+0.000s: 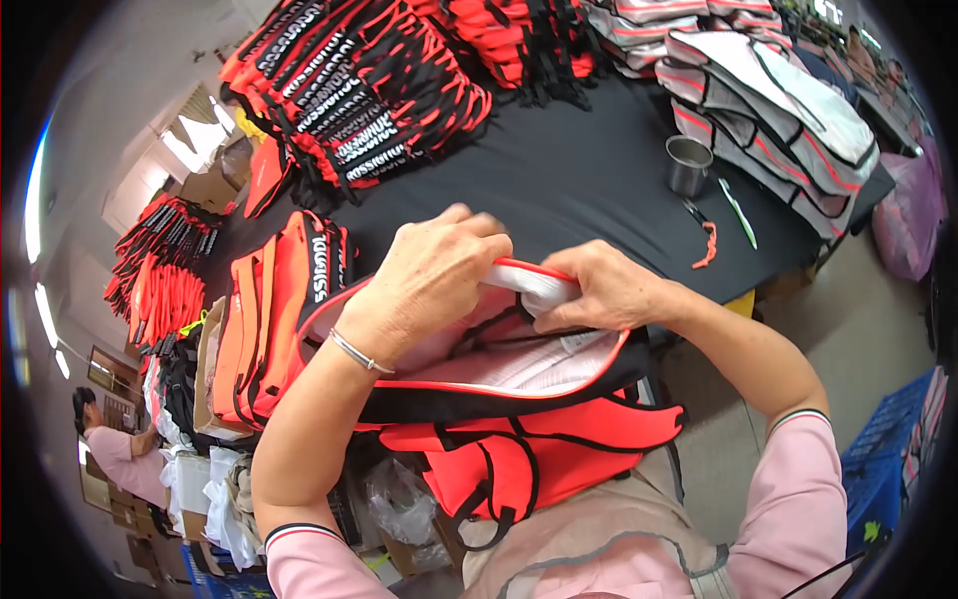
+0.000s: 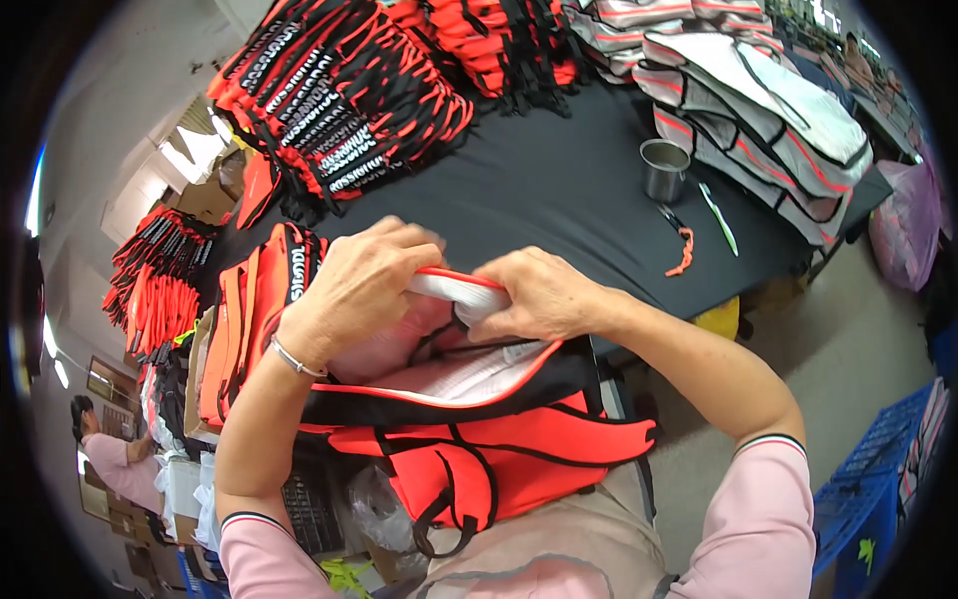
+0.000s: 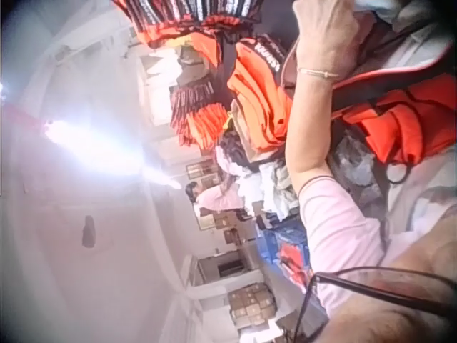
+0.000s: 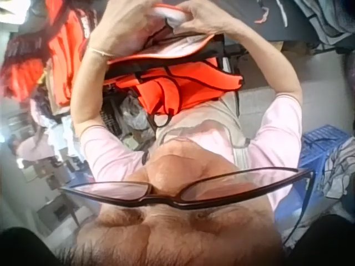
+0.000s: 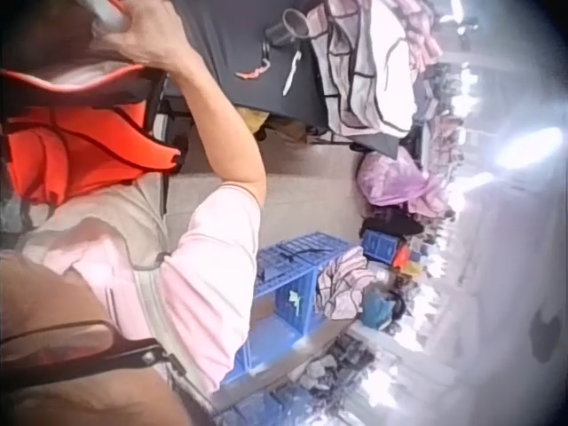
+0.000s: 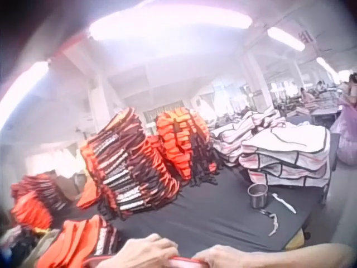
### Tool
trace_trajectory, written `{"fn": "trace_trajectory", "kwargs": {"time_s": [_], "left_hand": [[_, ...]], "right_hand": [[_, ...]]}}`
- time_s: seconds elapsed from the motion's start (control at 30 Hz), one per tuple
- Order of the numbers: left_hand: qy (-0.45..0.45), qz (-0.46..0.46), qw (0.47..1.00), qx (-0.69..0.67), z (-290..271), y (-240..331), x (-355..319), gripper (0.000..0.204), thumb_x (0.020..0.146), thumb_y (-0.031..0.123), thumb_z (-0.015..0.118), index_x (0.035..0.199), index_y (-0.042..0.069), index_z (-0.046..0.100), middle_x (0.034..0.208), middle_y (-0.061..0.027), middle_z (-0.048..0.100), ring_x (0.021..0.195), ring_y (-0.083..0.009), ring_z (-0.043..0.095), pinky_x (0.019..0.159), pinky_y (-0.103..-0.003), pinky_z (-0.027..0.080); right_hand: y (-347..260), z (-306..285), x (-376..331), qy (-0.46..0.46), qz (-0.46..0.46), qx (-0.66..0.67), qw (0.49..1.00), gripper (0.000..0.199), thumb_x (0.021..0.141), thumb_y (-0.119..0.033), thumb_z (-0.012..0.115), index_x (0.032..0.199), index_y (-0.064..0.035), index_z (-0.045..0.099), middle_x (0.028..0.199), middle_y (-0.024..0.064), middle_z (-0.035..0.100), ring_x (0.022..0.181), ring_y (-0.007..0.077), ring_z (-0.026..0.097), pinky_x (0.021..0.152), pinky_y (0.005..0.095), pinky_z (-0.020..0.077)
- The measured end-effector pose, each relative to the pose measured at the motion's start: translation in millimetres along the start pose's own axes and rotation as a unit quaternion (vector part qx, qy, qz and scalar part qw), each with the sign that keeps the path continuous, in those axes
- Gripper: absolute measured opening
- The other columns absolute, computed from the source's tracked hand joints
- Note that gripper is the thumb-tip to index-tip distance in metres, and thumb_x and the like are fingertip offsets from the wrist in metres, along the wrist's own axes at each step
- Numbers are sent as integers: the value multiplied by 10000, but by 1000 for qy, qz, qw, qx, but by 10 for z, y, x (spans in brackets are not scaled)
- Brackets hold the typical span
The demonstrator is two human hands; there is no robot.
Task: Inspecting and cleaning bags by trimming loose threads with clippers and brushing surfaces with a toothbrush before packing them.
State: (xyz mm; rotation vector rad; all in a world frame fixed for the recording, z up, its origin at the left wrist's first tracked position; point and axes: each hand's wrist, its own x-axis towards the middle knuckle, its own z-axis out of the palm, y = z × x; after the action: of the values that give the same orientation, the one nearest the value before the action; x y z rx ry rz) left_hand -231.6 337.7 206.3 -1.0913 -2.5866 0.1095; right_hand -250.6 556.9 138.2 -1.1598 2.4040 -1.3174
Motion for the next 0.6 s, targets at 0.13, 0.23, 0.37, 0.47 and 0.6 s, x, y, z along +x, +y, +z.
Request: {"fn": "trace_trajectory", "kwargs": {"time_s": [0.13, 0.23, 0.37, 0.47, 0.6], "left_hand": [[-71, 19, 996, -42, -21, 192, 131, 231, 685, 161, 759, 870, 82, 646, 844, -61, 647, 867, -254, 614, 713, -381, 523], [-69, 28, 996, -42, 5, 122, 152, 184, 735, 163, 721, 833, 74, 594, 804, -66, 635, 841, -268, 644, 671, -389, 540], [9, 34, 999, -9, 197, 95, 109, 132, 795, 139, 668, 846, 79, 563, 755, -67, 584, 676, -272, 642, 570, -366, 528], [58, 19, 998, 32, 281, 170, 60, 96, 825, 130, 635, 842, 84, 553, 745, -57, 550, 609, -240, 633, 516, -343, 515], [123, 44, 989, 69, 424, 310, 10, 90, 835, 133, 602, 912, 99, 572, 746, -24, 493, 612, -150, 594, 513, -291, 490]], "right_hand": [[176, 100, 17, 38, 0, 8, 999, 399, 708, -303, 782, 978, -20, 698, 853, 170, 692, 806, 335, 669, 738, 402, 515], [146, 157, -17, 96, -18, -37, 994, 305, 721, -235, 769, 916, -21, 673, 820, 152, 665, 762, 346, 651, 699, 426, 508], [280, 266, -43, 284, -129, -178, 933, 222, 655, -11, 716, 793, -30, 543, 730, 103, 534, 625, 330, 564, 561, 397, 478], [350, 287, -28, 361, -156, -258, 883, 269, 595, 28, 669, 806, -57, 525, 748, 87, 507, 621, 305, 565, 530, 376, 472], [505, 339, -30, 440, -184, -317, 820, 117, 701, -32, 595, 760, -74, 503, 709, 60, 473, 544, 216, 570, 437, 341, 440]]}}
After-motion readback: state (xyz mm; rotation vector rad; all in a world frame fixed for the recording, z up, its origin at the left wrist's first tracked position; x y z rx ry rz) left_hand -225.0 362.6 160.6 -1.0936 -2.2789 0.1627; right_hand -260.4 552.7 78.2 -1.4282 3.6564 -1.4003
